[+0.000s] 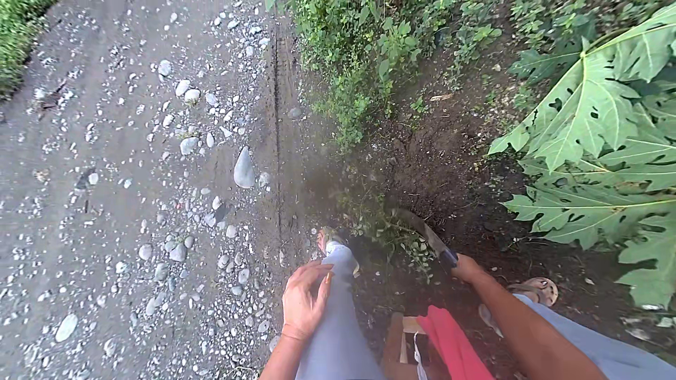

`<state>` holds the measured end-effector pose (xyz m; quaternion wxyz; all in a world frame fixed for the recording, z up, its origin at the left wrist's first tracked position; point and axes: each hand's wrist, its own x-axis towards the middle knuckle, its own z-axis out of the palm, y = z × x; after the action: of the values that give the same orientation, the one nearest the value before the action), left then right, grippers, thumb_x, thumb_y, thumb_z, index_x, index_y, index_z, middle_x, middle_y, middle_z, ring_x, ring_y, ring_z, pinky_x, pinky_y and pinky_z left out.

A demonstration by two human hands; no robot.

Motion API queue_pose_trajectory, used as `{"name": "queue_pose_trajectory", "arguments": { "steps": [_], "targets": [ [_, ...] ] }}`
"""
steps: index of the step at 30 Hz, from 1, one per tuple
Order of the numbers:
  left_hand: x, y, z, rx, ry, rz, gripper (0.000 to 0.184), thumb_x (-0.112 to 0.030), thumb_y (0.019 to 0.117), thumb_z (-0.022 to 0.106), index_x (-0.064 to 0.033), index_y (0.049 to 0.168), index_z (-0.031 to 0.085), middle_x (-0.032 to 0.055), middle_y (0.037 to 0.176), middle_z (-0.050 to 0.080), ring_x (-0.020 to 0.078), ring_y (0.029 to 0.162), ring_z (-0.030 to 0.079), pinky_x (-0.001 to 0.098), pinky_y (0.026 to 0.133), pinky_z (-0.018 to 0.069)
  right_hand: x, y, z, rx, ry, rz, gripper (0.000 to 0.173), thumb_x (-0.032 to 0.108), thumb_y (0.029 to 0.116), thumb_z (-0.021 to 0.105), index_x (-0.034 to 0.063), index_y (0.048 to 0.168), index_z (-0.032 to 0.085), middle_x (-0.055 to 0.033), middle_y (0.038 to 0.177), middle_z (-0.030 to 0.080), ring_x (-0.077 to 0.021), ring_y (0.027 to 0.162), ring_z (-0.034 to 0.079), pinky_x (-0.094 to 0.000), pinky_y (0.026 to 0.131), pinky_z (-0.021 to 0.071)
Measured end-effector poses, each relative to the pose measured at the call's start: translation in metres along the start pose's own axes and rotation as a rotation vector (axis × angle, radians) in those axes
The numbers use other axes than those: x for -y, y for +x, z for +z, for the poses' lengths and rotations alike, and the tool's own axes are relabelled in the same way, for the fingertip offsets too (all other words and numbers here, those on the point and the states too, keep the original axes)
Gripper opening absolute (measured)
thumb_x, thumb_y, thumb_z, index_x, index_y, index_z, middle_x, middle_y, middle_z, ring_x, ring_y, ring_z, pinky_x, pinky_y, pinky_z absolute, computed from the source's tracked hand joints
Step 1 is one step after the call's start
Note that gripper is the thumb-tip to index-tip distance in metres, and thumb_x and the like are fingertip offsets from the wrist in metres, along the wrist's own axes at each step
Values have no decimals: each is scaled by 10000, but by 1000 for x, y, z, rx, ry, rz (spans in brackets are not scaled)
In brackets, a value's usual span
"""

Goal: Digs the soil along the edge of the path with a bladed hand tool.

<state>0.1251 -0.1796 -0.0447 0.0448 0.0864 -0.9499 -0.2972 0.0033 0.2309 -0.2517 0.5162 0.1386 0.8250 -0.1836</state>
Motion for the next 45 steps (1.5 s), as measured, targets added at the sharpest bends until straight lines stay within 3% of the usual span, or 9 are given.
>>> {"name": "queue_pose_trajectory", "arguments": {
  "steps": [4, 8, 13, 18, 22, 27, 33, 39, 45],
  "targets": [
    [6, -3, 0, -10, -8, 13, 536, -469, 1023, 395, -131, 929, 801, 18, 1075, 794, 216, 1153, 707, 437, 1034, 518, -31, -3, -50, -18, -141, -83, 521, 116, 896, 759, 27, 1379, 585, -286, 1190, 678, -455, 1063, 679, -660, 916, 522],
    [5, -5, -2, -18, -9, 17, 543, -466, 1021, 394, -121, 917, 799, 28, 1053, 797, 223, 1134, 714, 433, 1021, 522, -11, -4, -56, -195, 380, -80, 534, 55, 927, 704, -24, 1414, 502, -226, 980, 659, -290, 706, 655, -476, 701, 568],
    [5, -3, -2, -10, -9, 15, 539, -462, 1022, 393, -126, 915, 801, 15, 1057, 797, 208, 1132, 713, 419, 1018, 522, 95, 15, -10, -276, 1023, -106, 482, 23, 940, 668, -16, 1361, 438, -103, 820, 591, -173, 582, 610, -342, 569, 569],
    [5, -2, -4, -3, -6, 9, 539, -461, 1024, 392, -130, 905, 801, 9, 1051, 798, 205, 1136, 712, 413, 1028, 521, 58, 27, 1, 5, 61, -42, 559, 92, 907, 731, 12, 1424, 536, -264, 1194, 669, -387, 972, 700, -571, 872, 561],
    [10, -3, -8, 4, -17, 1, 542, -476, 1029, 388, -146, 902, 798, -11, 1047, 797, 185, 1143, 707, 408, 1038, 521, -17, 17, -60, 5, -338, -107, 527, 142, 890, 768, 73, 1388, 607, -288, 1261, 665, -502, 1170, 637, -728, 954, 481],
    [12, -5, -7, -2, -31, 9, 558, -483, 1026, 385, -132, 888, 796, 6, 1029, 799, 202, 1125, 716, 428, 1017, 529, -39, 1, -121, -146, -26, -97, 488, 75, 899, 767, 0, 1348, 592, -310, 1135, 665, -451, 965, 673, -648, 853, 520],
    [9, -4, -6, -5, -25, 10, 549, -480, 1026, 395, -134, 884, 796, 1, 1025, 801, 192, 1126, 716, 412, 1021, 527, 46, 26, -48, -317, 801, -96, 552, 55, 938, 680, -17, 1421, 425, -135, 895, 620, -196, 635, 630, -385, 627, 575],
    [11, -4, -6, 4, -24, 11, 554, -482, 1027, 386, -140, 878, 795, -2, 1026, 800, 189, 1130, 712, 409, 1032, 521, 30, 36, -41, -133, 79, 17, 602, 94, 913, 729, 29, 1467, 501, -286, 1231, 662, -429, 1023, 702, -604, 893, 556],
    [7, -2, -3, 8, -33, 21, 557, -489, 1027, 383, -143, 880, 794, -3, 1030, 800, 186, 1127, 713, 406, 1026, 520, 41, 24, -60, -272, 547, -39, 572, 52, 938, 681, -1, 1460, 454, -213, 1042, 654, -279, 746, 673, -456, 708, 581]
  ]
}}
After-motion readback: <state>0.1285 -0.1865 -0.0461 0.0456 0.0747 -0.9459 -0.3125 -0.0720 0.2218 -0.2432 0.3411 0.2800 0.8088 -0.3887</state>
